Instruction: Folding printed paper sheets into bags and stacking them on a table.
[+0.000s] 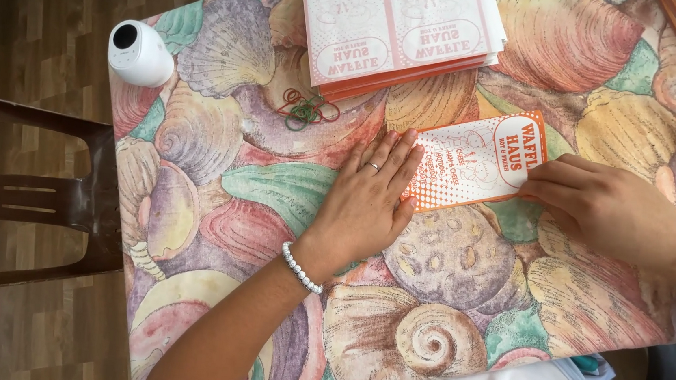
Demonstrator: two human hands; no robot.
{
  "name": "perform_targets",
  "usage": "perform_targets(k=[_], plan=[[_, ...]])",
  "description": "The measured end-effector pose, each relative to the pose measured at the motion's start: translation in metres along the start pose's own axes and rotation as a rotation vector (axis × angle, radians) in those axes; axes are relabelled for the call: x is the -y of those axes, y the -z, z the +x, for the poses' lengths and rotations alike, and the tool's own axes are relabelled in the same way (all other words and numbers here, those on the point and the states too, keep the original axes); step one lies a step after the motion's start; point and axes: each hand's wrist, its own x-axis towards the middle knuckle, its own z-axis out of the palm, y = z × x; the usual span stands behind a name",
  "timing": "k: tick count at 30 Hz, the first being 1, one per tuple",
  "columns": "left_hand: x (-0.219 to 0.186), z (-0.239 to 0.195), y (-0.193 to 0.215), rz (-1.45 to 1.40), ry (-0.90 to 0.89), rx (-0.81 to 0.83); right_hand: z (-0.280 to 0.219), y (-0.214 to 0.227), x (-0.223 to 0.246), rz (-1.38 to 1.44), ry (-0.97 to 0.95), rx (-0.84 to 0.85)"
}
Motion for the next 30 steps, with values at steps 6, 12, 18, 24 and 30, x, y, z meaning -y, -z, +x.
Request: perform_targets(k=[6,12,18,24,30], plan=[[0.000,0.005,0.001,0.047,-0.003,-0.018,0.039,0.022,0.016,0.182,-0.039,-0.001],[0.000,0.013,0.007,0.056,-0.009,-0.013,0.109,0.010,0.031,-0.178,0.050,0.023],[0.000,0.009,0.005,-0.042,-0.021,-0.051,0.135,-0.003,0.030,-0.336,0.031,-0.089],[0.000,0.008,0.010,-0.015,-0.006,-0.042,0.096,0.012,-0.013,-0.313,-0.167,0.113],[-0.005,0.009,0.005,0.062,-0.006,-0.026,0.054,0.023,-0.024,-0.589,-0.377,0.128]])
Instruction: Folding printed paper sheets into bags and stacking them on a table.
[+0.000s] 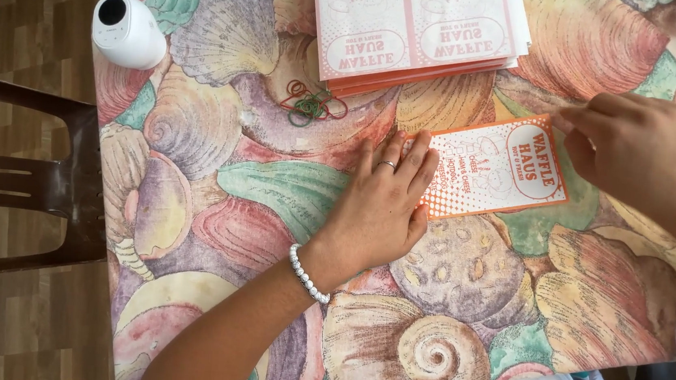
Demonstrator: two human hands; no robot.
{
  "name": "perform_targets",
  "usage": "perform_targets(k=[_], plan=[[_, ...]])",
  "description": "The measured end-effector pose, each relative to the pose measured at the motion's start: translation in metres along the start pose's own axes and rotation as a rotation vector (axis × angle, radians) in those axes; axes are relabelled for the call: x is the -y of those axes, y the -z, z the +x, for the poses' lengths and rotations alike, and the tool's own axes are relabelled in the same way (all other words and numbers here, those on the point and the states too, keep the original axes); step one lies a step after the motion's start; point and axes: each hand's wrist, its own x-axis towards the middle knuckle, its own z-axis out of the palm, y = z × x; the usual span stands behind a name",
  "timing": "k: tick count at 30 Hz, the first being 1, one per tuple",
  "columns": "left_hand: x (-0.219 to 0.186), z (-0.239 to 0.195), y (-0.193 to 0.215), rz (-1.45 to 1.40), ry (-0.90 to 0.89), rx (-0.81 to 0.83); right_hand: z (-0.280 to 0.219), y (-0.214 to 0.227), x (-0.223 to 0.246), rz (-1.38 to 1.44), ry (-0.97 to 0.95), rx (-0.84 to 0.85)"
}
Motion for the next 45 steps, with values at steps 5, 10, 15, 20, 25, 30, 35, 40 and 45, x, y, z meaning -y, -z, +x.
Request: perform_targets(k=[5,10,15,20,25,30,35,40,45], plan=[[-0.004,0.000,0.001,-0.016,0.028,0.014,-0.023,0.044,0.048,0.636,0.476,-0.240],[0.000,-0.003,0.002,-0.028,0.030,0.030,-0.050,0.014,0.046,0.371,0.519,-0.243],[0.002,-0.005,0.003,-0.084,0.043,0.014,-0.049,0.019,0.035,0.538,0.417,-0.226],[-0.004,0.004,0.005,0.036,0.041,0.045,-0.014,0.026,0.048,0.438,0.230,0.022],[-0.004,0.002,0.003,0.028,0.024,0.084,0.043,0.042,0.088,0.486,0.273,-0.122],[0.003,-0.010,0.012,-0.162,0.028,0.048,0.044,0.011,0.056,0.398,0.068,0.076],[0.010,-0.003,0.019,-0.238,0.079,0.050,0.017,-0.037,0.005,0.290,-0.082,0.043],[0.016,0.021,0.021,-0.362,0.237,0.000,0.014,-0.040,0.011,0.319,-0.051,-0.042],[0.029,0.046,0.010,-0.379,0.384,0.060,0.012,-0.031,0.015,0.349,-0.001,-0.074]])
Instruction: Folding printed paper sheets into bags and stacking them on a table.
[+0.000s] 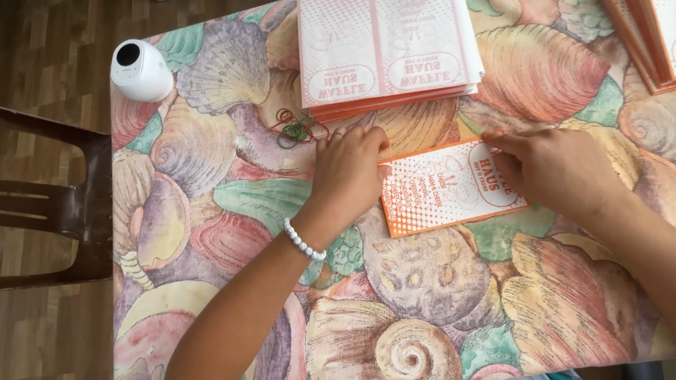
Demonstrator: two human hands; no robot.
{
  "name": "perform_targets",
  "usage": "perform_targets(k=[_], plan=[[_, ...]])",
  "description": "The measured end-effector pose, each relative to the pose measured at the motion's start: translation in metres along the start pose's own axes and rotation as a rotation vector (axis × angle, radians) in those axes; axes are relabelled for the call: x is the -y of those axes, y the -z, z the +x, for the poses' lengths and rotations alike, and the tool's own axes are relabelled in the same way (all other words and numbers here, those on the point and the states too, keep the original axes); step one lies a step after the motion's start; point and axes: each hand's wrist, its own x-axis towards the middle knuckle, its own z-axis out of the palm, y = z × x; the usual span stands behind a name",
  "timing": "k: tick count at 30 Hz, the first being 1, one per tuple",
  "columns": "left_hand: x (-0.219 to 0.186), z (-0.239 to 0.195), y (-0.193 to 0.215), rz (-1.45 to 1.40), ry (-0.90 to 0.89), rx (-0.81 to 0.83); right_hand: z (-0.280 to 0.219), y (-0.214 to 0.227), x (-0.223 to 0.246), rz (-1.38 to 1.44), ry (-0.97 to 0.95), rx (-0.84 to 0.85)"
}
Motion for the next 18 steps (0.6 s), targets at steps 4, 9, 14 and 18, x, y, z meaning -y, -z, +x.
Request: perform_targets(k=[4,9,14,18], plan=[[-0.001,0.018,0.003,-0.034,0.139,0.110,0.001,0.007,0.003,0.032,0.020,-0.006],[-0.021,0.015,0.022,-0.109,0.045,0.008,0.010,0.048,0.024,-0.068,0.196,-0.322],[-0.043,0.009,0.041,-0.137,-0.213,-0.206,0.005,0.052,0.033,0.007,0.303,-0.234],[-0.029,0.015,0.055,-0.285,-0.269,-0.185,0.013,0.070,-0.002,0.141,0.188,-0.132]])
